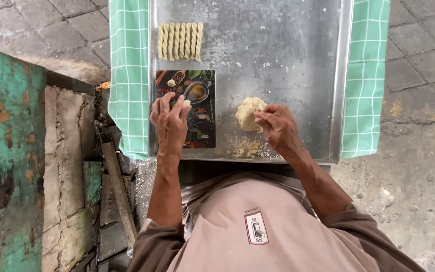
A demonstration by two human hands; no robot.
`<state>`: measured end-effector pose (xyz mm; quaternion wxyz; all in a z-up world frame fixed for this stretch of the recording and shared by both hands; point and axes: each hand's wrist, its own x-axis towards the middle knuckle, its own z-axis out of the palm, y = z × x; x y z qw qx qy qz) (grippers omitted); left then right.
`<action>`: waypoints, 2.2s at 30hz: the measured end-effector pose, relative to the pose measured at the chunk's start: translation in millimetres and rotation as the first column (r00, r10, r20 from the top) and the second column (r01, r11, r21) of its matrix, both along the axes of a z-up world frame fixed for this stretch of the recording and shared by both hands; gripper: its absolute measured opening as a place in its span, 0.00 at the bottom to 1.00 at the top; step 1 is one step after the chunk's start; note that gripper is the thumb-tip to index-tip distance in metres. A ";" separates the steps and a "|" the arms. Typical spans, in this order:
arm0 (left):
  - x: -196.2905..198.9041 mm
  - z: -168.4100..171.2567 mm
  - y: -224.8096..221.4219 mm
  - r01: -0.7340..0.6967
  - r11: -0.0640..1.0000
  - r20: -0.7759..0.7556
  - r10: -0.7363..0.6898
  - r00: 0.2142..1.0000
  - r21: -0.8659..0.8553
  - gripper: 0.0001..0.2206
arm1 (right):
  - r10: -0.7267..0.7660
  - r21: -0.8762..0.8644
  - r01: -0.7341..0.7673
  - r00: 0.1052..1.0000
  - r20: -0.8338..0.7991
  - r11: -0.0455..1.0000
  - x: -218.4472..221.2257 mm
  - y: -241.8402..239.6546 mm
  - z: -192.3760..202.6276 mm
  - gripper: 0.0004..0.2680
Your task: A person is preparing twisted dough snacks by pinching off portions, rolling them into thin strips, and twisting them into shapes on a metal tray.
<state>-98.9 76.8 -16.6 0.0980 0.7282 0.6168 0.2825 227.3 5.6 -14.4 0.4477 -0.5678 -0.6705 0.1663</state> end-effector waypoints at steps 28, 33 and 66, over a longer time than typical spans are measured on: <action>174.1 -7.7 -43.5 0.381 0.911 0.160 -0.405 0.900 0.160 0.13 | -0.242 -0.501 -0.070 0.813 -0.530 0.863 -4.8 7.3 34.1 0.15; 159.7 22.7 -54.6 0.396 0.862 0.088 -0.443 0.892 0.316 0.18 | -0.220 -0.474 -0.063 0.827 -0.518 0.878 -8.1 -0.9 46.6 0.13; 17.9 1.4 -4.9 -0.097 0.995 -0.168 0.091 0.982 -0.030 0.16 | 0.465 -0.679 -0.111 0.807 0.365 0.726 40.9 80.0 82.6 0.24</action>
